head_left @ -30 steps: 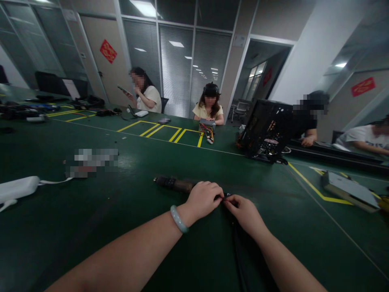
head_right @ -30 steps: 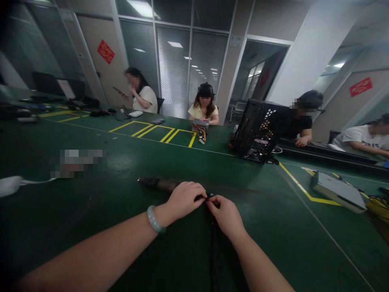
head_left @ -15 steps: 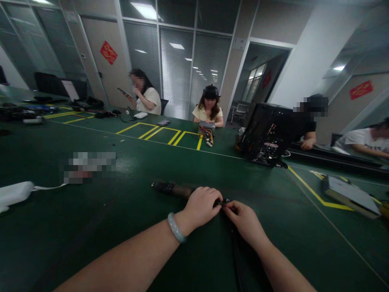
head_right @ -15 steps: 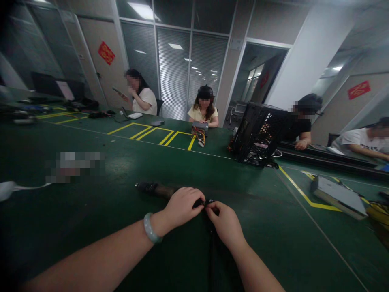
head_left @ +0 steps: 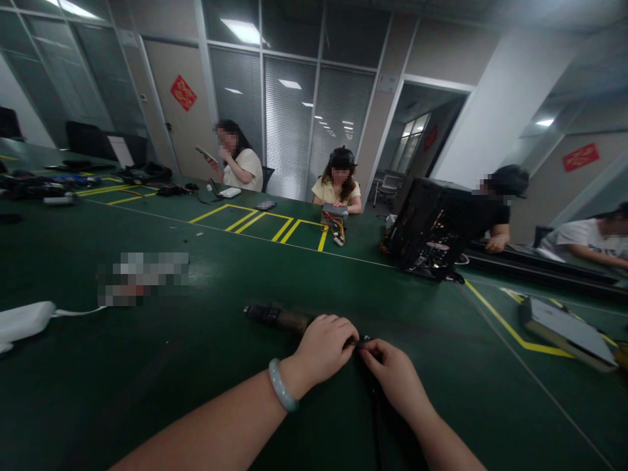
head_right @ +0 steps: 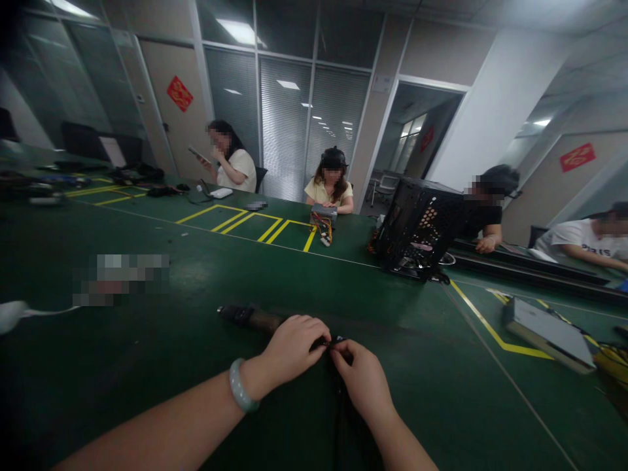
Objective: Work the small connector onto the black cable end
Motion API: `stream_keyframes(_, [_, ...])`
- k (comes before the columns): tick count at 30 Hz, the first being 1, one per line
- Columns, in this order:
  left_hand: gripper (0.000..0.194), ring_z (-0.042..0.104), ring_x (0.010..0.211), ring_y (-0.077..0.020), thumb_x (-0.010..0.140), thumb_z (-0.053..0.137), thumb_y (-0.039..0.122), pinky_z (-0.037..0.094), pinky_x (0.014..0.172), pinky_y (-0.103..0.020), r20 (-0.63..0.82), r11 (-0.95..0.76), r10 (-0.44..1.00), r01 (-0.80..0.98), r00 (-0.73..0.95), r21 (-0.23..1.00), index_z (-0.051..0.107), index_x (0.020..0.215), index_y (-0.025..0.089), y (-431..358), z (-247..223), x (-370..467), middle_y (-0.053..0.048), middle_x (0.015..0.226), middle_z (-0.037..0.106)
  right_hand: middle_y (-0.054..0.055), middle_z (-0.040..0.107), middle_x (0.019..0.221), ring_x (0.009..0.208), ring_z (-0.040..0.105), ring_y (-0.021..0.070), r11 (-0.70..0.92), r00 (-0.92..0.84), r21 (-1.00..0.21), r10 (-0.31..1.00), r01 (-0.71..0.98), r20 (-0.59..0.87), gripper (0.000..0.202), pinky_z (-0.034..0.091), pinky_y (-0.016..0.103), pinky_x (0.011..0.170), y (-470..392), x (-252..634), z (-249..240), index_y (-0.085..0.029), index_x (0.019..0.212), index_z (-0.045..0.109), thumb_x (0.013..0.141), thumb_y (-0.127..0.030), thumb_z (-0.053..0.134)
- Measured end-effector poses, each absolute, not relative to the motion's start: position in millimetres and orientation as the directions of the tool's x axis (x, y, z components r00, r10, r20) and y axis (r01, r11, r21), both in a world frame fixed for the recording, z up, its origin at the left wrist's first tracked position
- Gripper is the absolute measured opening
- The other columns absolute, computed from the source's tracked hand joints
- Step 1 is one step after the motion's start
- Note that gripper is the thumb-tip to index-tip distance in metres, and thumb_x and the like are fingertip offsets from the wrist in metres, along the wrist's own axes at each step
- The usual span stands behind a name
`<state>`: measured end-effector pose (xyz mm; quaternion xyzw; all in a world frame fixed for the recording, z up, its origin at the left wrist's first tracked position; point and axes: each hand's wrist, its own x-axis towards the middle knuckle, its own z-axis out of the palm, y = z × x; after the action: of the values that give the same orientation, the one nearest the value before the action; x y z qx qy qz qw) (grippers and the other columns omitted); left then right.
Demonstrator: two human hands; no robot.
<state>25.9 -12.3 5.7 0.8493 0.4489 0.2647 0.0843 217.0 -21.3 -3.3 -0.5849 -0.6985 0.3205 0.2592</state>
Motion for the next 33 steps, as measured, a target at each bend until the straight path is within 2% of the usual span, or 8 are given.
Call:
stream_keyframes(7, [0.01,0.057,0.096,-0.0185,0.089,0.06,0.02,0.04,0.087,-0.036,0.364,-0.594,0.801,0.706,0.475,0.384,0.065,0.095,0.027,-10.6,5.6,24.9,0.003,0.103,0.065,0.0,0.074,0.088,0.083,0.067,0.0205,0.107,-0.18,-0.739,0.983,0.666,-0.02,0.021,0.043,0.026,0.07,-20.5,216.7,-5.1,-0.025,0.087,0.071,0.087,-0.037,0.053])
stream_keyframes(14, [0.015,0.057,0.095,-0.0193,0.086,0.062,0.02,0.04,0.085,-0.036,0.357,-0.557,0.826,0.73,0.436,0.395,0.062,0.1,0.024,-11.4,6.6,27.3,0.001,0.1,0.065,0.001,0.073,0.088,0.082,0.067,0.0206,0.122,-0.194,-0.742,0.981,0.659,-0.011,0.022,0.044,0.026,0.071,-18.8,216.9,-5.9,-0.025,0.088,0.071,0.087,-0.038,0.053])
stream_keyframes(19, [0.008,0.057,0.093,-0.0191,0.086,0.062,0.019,0.04,0.085,-0.035,0.355,-0.57,0.819,0.716,0.451,0.403,0.064,0.092,0.024,-10.9,7.0,26.0,0.002,0.098,0.065,0.002,0.073,0.087,0.081,0.067,0.0208,0.108,-0.201,-0.751,0.979,0.652,-0.034,0.023,0.044,0.026,0.071,-20.1,216.1,-3.1,-0.024,0.088,0.071,0.088,-0.039,0.053])
stream_keyframes(29, [0.016,0.057,0.096,-0.0197,0.085,0.063,0.019,0.04,0.086,-0.035,0.346,-0.545,0.835,0.733,0.429,0.407,0.061,0.1,0.024,-12.1,10.1,26.8,0.001,0.101,0.065,0.003,0.074,0.089,0.081,0.068,0.0215,0.096,-0.198,-0.76,0.979,0.643,-0.044,0.026,0.046,0.027,0.071,-17.7,216.6,-6.9,-0.023,0.093,0.072,0.087,-0.039,0.052])
stream_keyframes(33, [0.011,0.057,0.094,-0.0198,0.086,0.062,0.019,0.041,0.086,-0.036,0.343,-0.555,0.829,0.727,0.442,0.404,0.063,0.096,0.024,-11.6,9.0,26.5,0.001,0.1,0.065,0.003,0.074,0.088,0.081,0.068,0.0221,0.094,-0.194,-0.752,0.98,0.653,-0.047,0.024,0.045,0.027,0.071,-18.1,216.7,-6.3,-0.024,0.089,0.071,0.087,-0.039,0.052])
